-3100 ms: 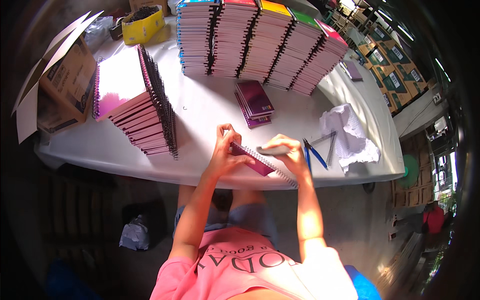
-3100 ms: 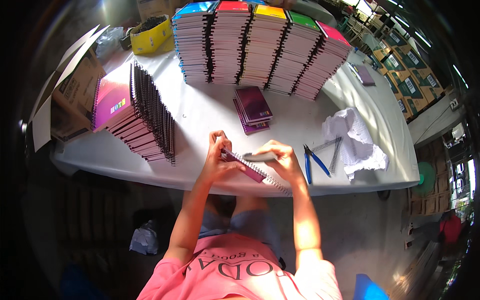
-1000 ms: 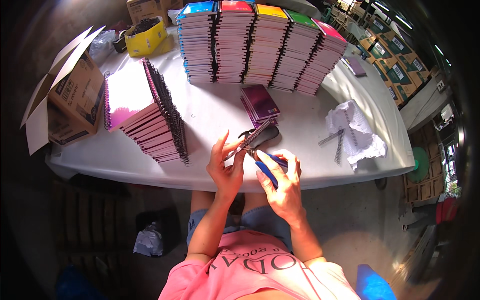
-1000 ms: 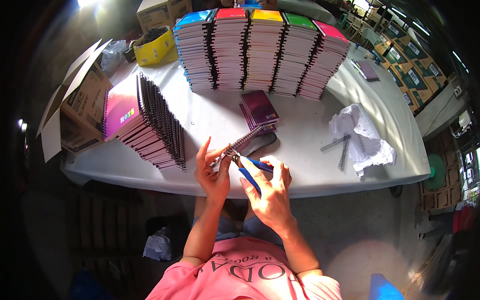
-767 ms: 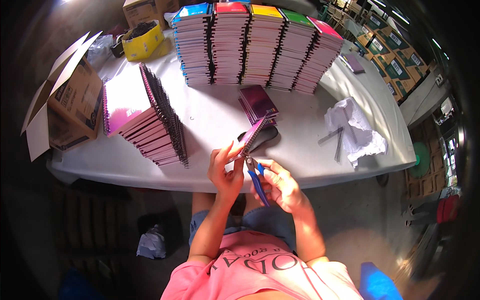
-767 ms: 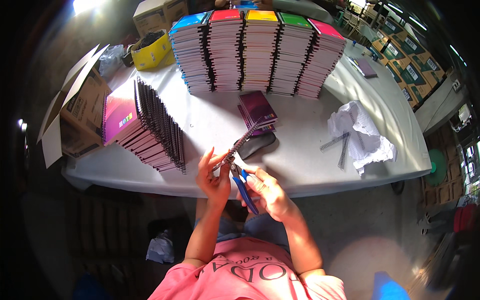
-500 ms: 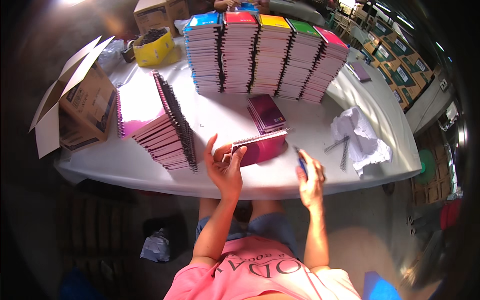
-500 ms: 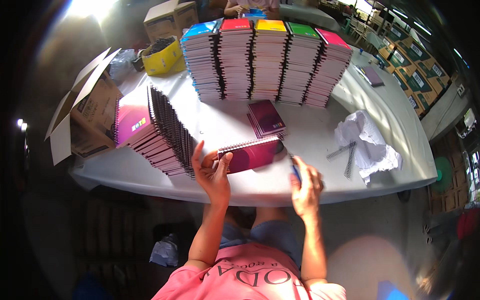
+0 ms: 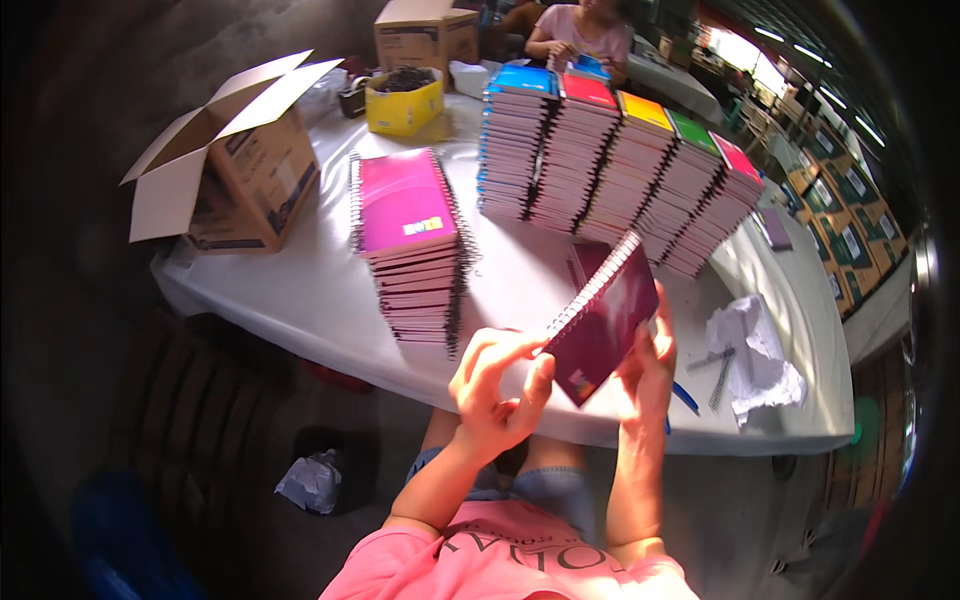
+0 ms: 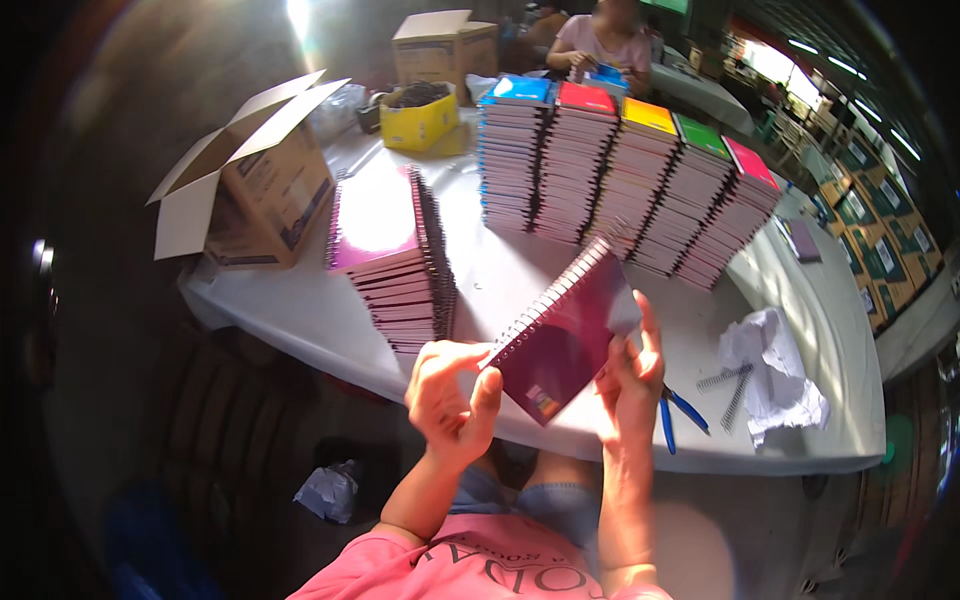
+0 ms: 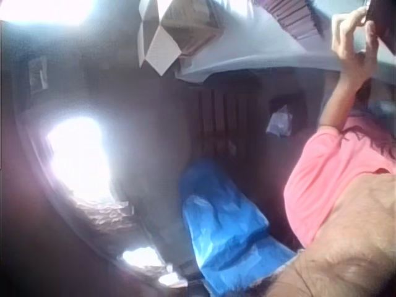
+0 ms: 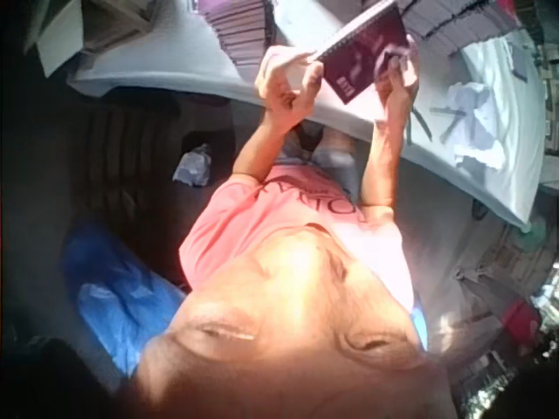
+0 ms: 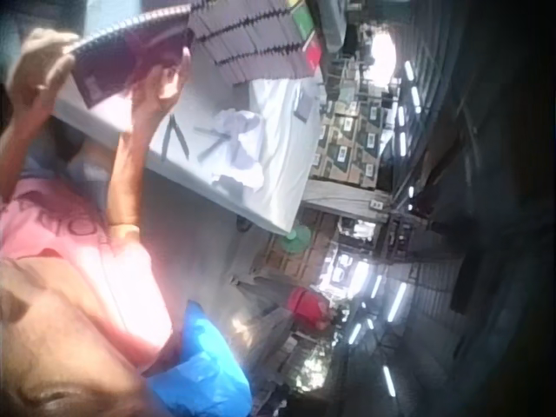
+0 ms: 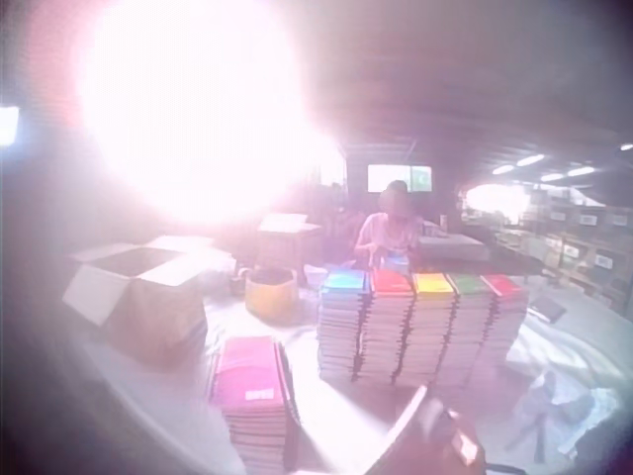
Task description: The person trims the excess spiral binding from a stack of notebooks using pliers and clears waste paper from the workspace.
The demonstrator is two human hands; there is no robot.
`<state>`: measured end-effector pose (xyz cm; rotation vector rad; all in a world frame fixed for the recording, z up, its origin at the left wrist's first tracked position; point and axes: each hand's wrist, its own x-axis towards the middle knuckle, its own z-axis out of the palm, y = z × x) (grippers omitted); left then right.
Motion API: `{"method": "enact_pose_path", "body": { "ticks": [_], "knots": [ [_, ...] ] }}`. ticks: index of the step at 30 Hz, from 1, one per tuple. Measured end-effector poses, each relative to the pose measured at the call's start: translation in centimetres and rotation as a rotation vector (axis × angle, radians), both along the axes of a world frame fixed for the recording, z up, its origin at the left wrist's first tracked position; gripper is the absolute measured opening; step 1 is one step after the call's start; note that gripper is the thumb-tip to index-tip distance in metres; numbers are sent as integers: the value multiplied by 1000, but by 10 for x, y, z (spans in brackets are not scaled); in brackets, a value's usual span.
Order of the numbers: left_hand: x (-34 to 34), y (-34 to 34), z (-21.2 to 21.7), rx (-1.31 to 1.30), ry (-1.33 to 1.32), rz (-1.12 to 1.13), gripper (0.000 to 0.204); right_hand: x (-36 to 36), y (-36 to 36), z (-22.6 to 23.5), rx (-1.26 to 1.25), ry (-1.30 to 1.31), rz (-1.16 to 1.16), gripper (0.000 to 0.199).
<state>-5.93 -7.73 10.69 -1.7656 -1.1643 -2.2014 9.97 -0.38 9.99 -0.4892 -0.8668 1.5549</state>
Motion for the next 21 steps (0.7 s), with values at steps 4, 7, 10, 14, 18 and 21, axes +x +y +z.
{"method": "enact_pose_path", "body": {
  "ticks": [4,7,10,14,18,21],
  "knots": [
    [-58,-17,16,258,-49,394,45,-60,18,79,40,62,-14,59],
    [-92,-8,33,-17,-219,476,54,-75,84,91,218,-34,258,52],
    [-118,3,22,-161,-288,362,60,-136,91,142,110,-21,103,39],
    [-119,16,18,-211,-265,239,76,-154,165,165,713,-290,356,18],
    [-131,24,9,-216,-215,187,83,-219,110,174,2155,-1220,-187,14],
    [-134,31,4,-166,-227,81,86,-238,74,157,2140,-872,385,10]
  ]
}}
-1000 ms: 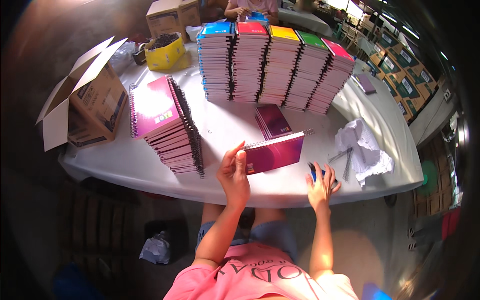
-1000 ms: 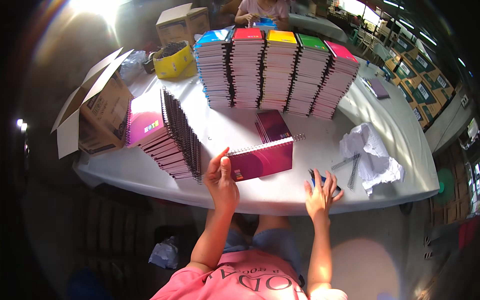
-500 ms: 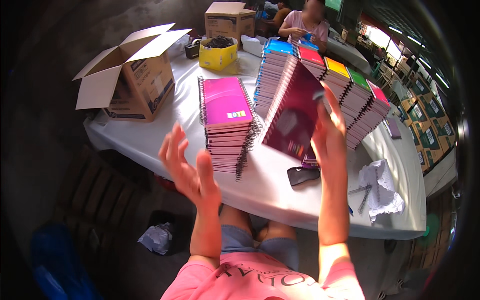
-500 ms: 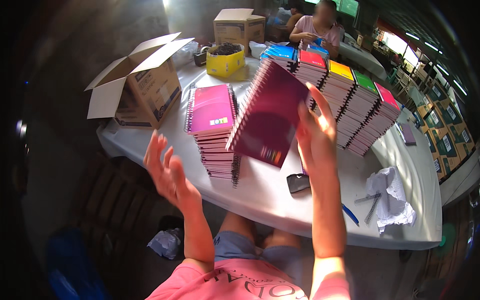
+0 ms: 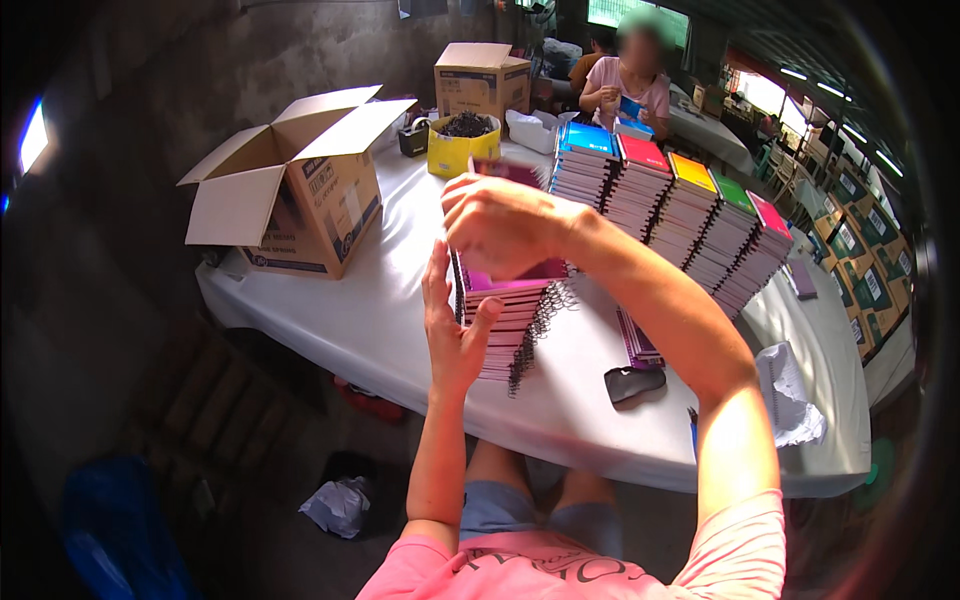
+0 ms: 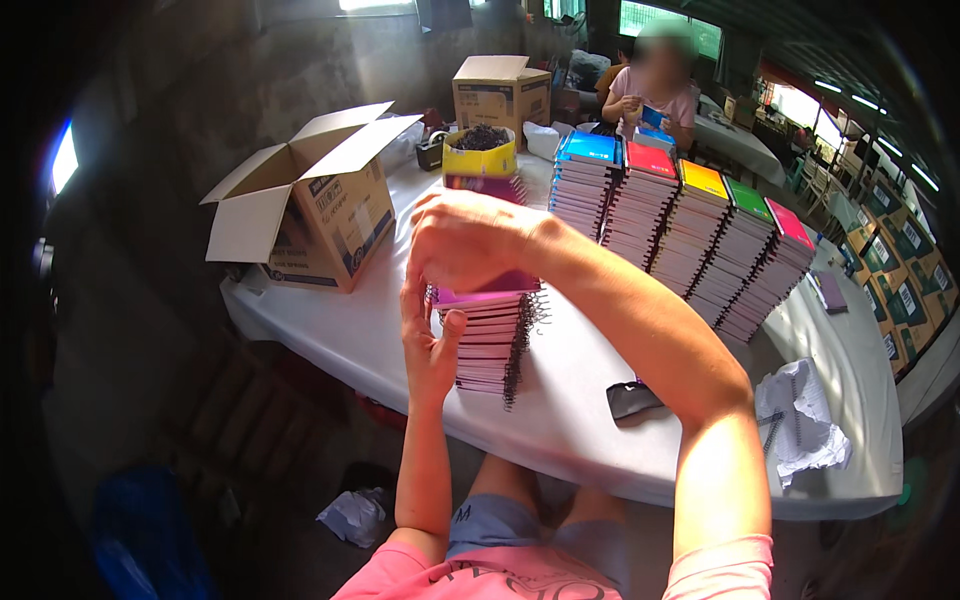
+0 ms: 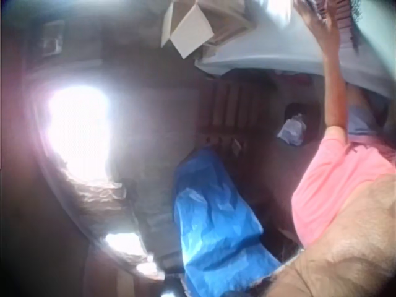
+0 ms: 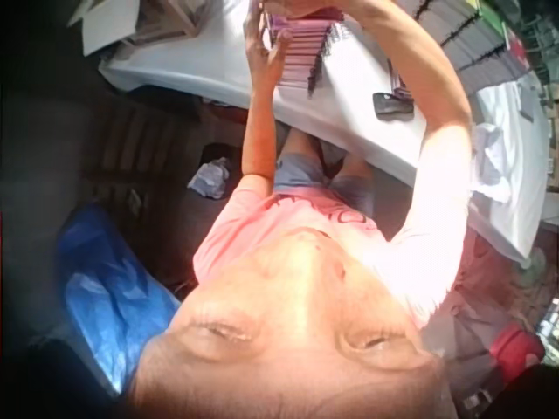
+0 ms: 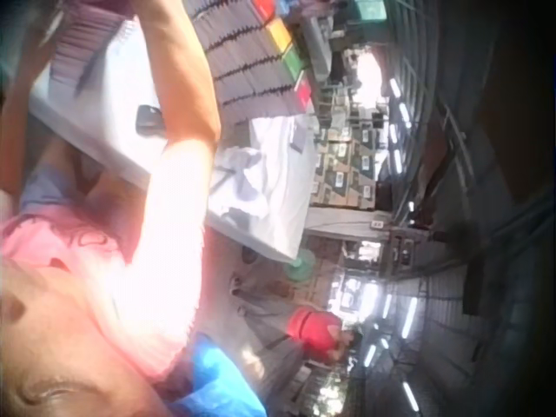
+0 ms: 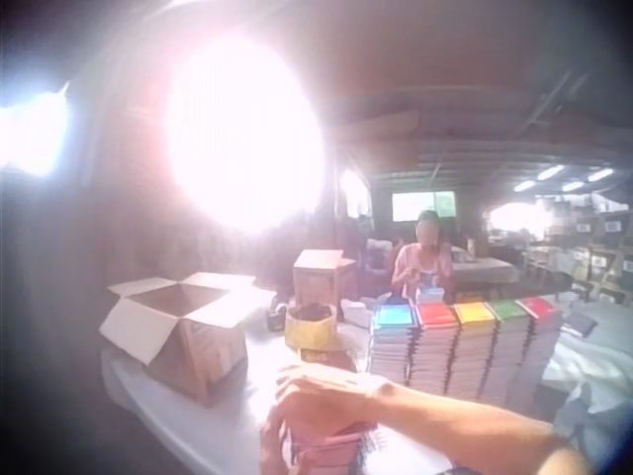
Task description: The person trims the excess spiral binding from a stack of notebooks using pliers and clears waste paper from the workspace.
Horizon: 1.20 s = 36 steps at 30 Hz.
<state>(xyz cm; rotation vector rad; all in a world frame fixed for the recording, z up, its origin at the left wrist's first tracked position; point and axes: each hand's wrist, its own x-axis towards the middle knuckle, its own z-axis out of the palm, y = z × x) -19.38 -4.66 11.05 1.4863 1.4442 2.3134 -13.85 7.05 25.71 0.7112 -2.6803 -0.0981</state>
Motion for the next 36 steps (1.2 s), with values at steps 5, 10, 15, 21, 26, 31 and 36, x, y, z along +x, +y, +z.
{"method": "enact_pose_path", "body": {
  "ticks": [5,10,15,21,26,31,36],
  "knots": [
    [4,5,0,38,104,73,80,43,19,2,-417,555,-47,20],
    [12,4,22,58,299,246,47,164,125,-74,-1042,574,-954,22],
    [7,-2,23,50,280,340,24,244,132,-226,-916,83,-1757,64],
    [8,5,17,108,415,449,42,287,142,-286,-1255,73,-1848,70],
    [58,-23,29,439,454,492,53,266,101,-236,-705,121,-2055,51],
    [153,-11,-2,56,553,-77,61,284,87,-244,-1228,762,-1560,55],
    [191,48,-71,-334,-653,-680,45,269,-11,-201,-1645,691,-1127,56]
  ]
}}
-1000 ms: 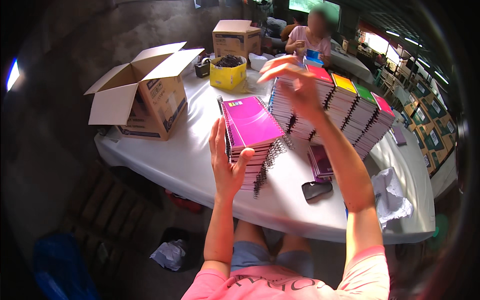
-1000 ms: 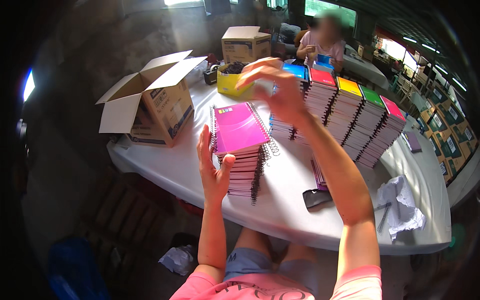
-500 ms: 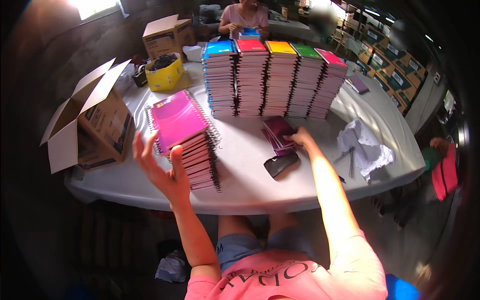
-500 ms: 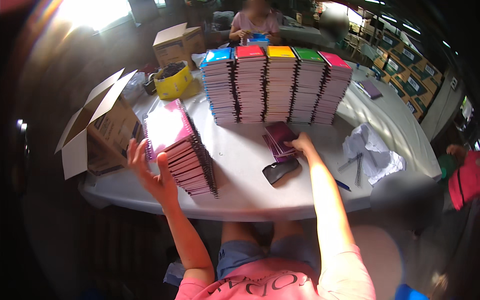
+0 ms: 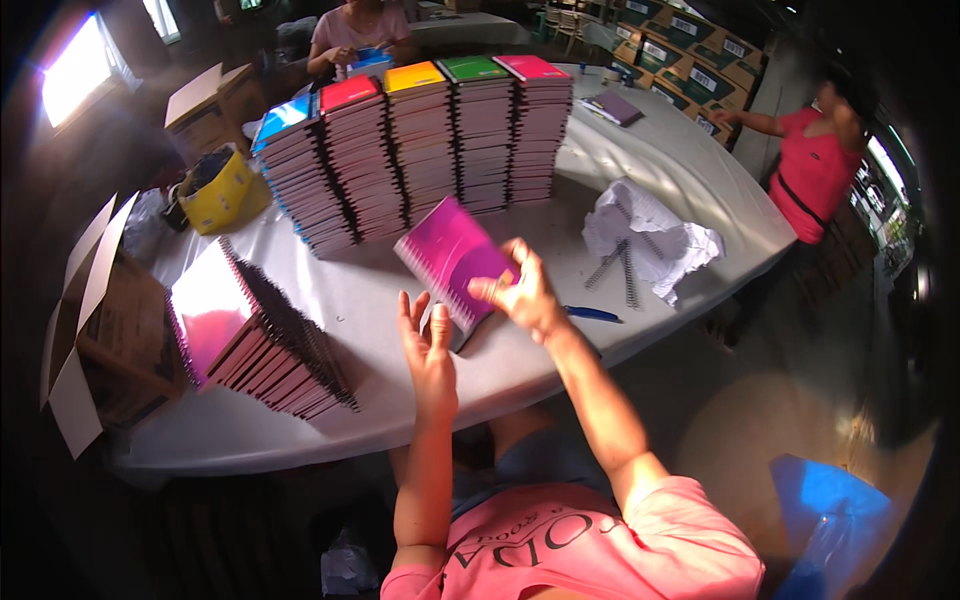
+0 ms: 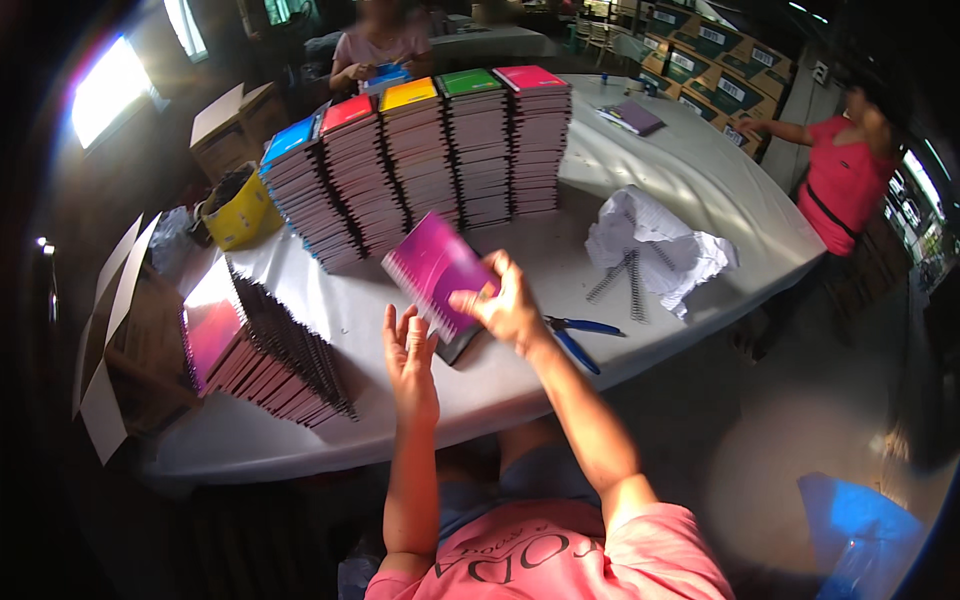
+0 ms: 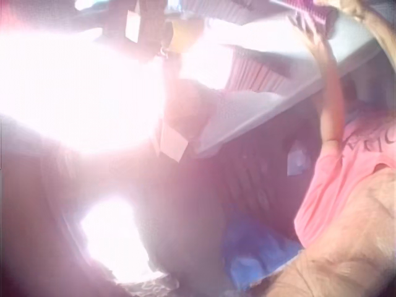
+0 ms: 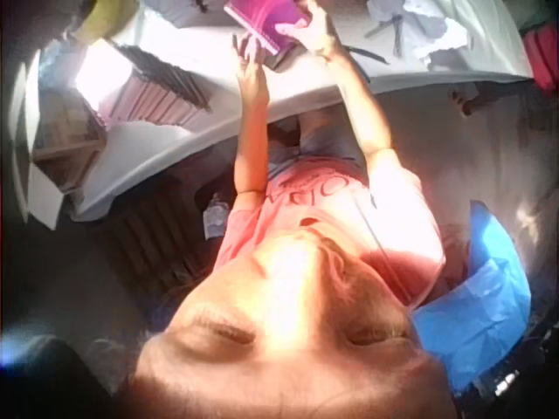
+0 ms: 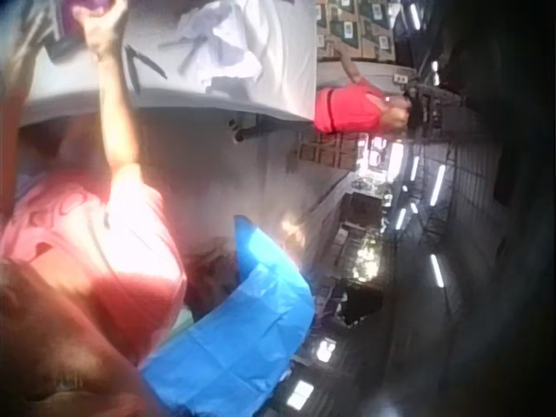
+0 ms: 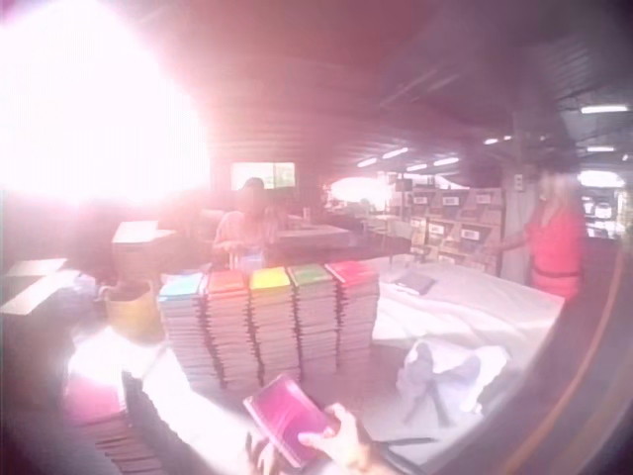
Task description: The person trims the excess spiral binding from a stack of notebooks using pliers and clears waste paper from the workspace.
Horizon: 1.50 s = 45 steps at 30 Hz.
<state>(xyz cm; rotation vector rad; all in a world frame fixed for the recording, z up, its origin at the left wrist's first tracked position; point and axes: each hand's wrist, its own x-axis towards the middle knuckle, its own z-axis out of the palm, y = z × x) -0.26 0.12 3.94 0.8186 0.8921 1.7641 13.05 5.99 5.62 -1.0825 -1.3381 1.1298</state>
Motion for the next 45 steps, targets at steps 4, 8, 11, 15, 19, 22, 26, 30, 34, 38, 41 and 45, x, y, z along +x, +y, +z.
{"method": "enact_pose_path", "body": {
  "ticks": [4,8,11,15,19,22,26,30,34,38,41,45],
  "knots": [
    [-20,4,-12,107,238,-16,16,32,-30,-17,-144,372,358,54],
    [-51,-24,23,175,1404,67,29,132,18,-34,150,-874,-744,42],
    [-53,-32,6,229,1814,111,42,194,49,-65,-232,-1276,-707,50],
    [-52,-34,-34,258,1954,296,52,215,76,-53,-277,-1302,-674,52],
    [-40,-35,-40,280,1770,394,49,240,95,-26,-304,-1342,-595,52],
    [-29,-35,-50,206,1647,546,50,187,59,21,-245,-1268,-455,50],
    [-14,-24,-63,136,1606,713,50,121,-6,24,-94,-799,111,49],
    [-8,-28,-55,101,1566,706,48,58,-59,-4,130,-505,210,22],
    [-11,-28,-54,153,1510,709,48,34,-62,-16,181,-394,139,21],
    [-7,-29,-59,108,1520,737,46,29,-59,-18,165,-410,204,21],
    [-6,-31,-57,96,1502,711,45,27,-57,-18,134,-368,292,21],
    [-10,-32,-51,57,1519,651,46,34,-54,-14,-48,-294,503,21]
  ]
}}
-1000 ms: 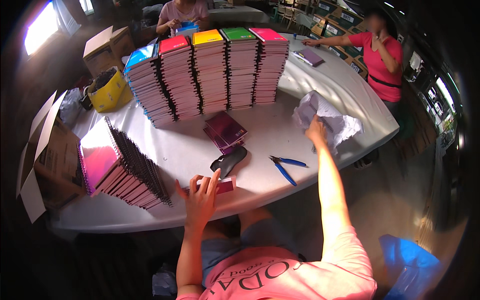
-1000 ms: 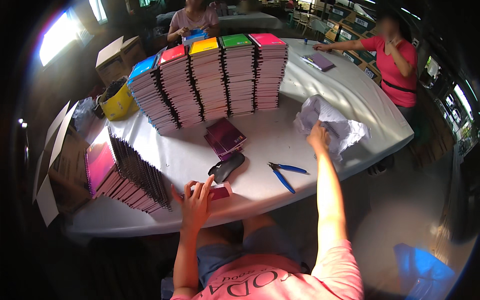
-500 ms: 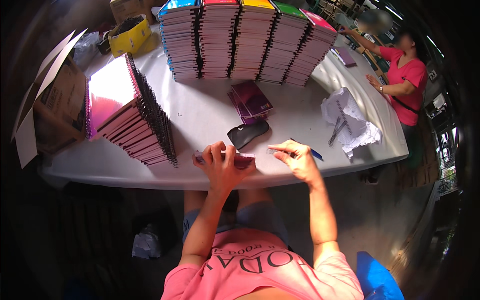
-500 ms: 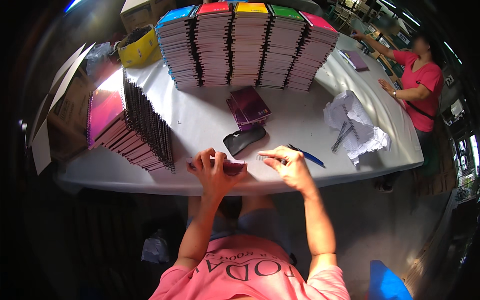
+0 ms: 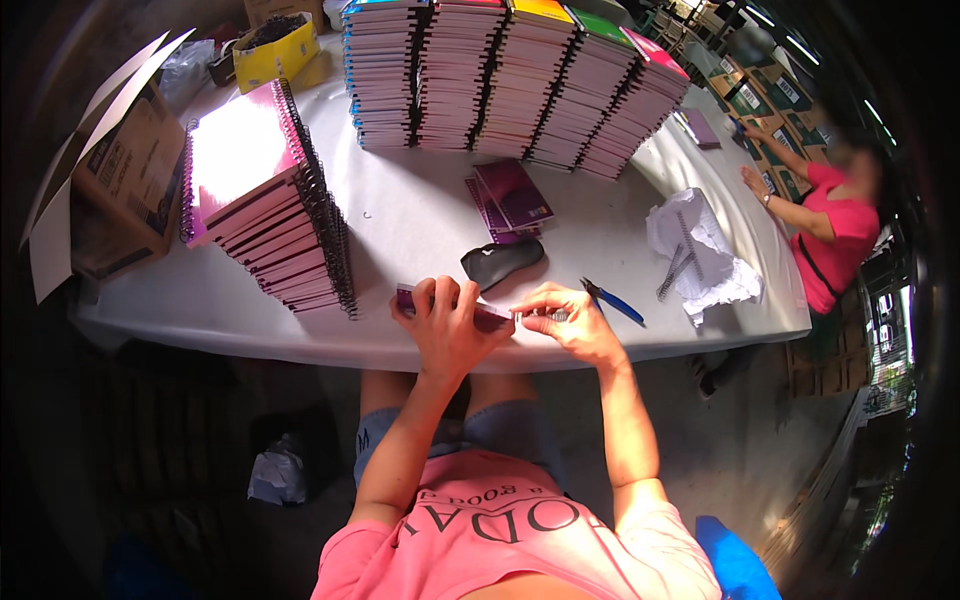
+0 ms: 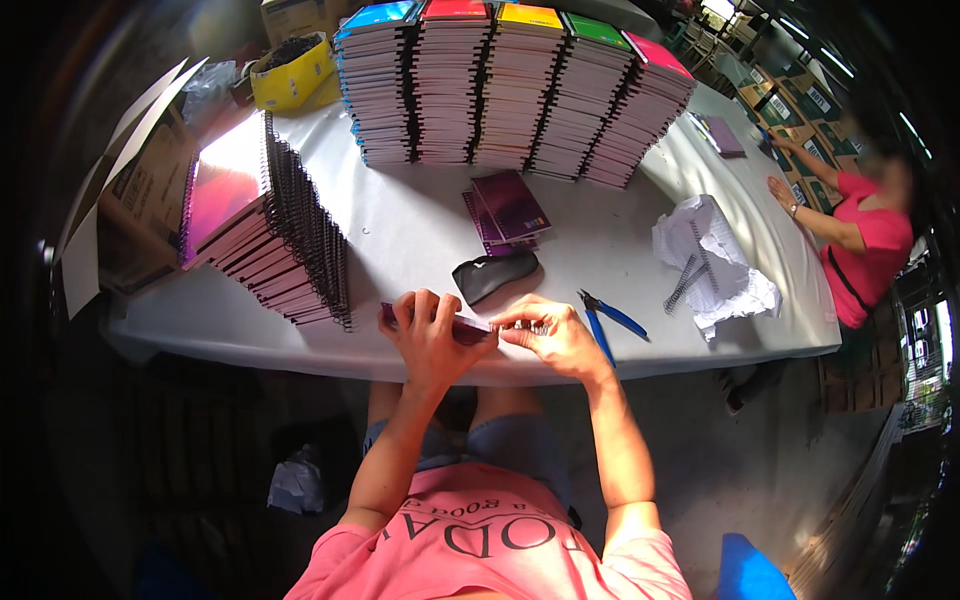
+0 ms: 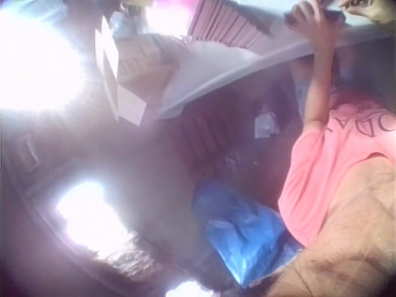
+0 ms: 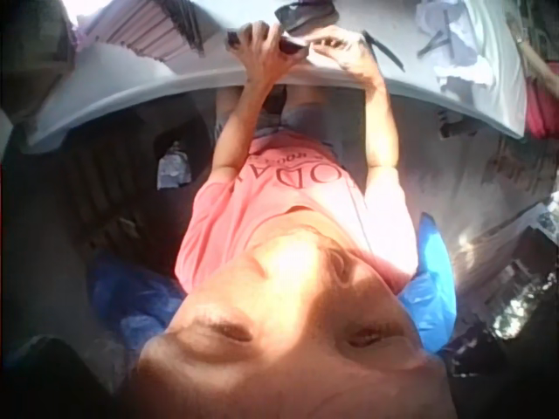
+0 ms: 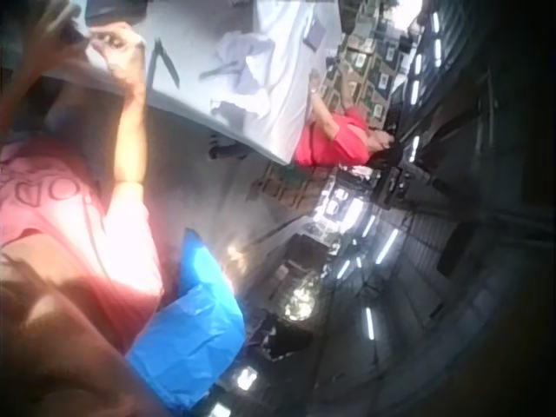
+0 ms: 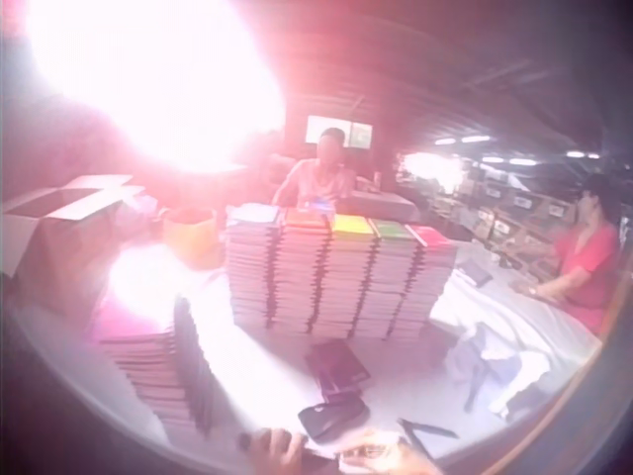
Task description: The person trims the excess spiral binding from a stack of notebooks using pliers and clears waste paper from the workspace.
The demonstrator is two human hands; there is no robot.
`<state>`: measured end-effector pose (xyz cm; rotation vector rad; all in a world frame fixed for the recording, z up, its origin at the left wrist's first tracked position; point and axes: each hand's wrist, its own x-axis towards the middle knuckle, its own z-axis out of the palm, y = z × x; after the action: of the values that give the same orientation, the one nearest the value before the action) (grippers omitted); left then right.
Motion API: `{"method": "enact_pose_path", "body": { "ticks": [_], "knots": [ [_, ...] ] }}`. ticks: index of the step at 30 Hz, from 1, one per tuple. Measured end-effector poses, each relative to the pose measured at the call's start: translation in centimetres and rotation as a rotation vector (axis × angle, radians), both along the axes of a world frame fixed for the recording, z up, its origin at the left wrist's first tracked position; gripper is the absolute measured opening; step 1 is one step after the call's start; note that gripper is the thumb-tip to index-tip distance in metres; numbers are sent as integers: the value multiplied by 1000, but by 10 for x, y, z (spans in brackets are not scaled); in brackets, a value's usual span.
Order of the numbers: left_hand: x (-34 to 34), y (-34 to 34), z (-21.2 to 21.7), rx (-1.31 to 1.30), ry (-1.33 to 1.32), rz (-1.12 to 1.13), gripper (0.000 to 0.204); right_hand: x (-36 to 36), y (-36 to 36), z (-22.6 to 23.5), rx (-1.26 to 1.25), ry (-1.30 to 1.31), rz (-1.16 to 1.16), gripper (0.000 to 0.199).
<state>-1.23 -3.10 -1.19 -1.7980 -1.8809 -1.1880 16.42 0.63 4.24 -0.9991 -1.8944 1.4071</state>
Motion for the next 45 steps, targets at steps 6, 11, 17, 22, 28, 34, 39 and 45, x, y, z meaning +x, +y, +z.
{"method": "enact_pose_path", "body": {
  "ticks": [6,11,17,22,28,34,39,45],
  "knots": [
    [-4,-1,2,-13,14,-78,52,-7,-2,20,-5,-213,-33,37],
    [-16,-10,4,-40,-40,-174,55,-1,-5,12,249,-175,53,35],
    [-23,-10,2,-47,-47,-232,54,-3,37,19,94,-210,188,32],
    [-26,-12,9,-5,-90,-262,54,-25,81,-23,684,-691,190,41],
    [-22,-7,4,8,-155,-320,56,5,69,-30,163,410,-25,31],
    [-28,-5,3,-17,-176,-383,51,6,40,-34,-125,135,168,19],
    [-28,-1,9,-1,-184,-413,52,5,42,-22,9,231,278,23],
    [-34,7,4,41,-128,-417,53,-9,38,-2,247,270,437,35]
  ]
}}
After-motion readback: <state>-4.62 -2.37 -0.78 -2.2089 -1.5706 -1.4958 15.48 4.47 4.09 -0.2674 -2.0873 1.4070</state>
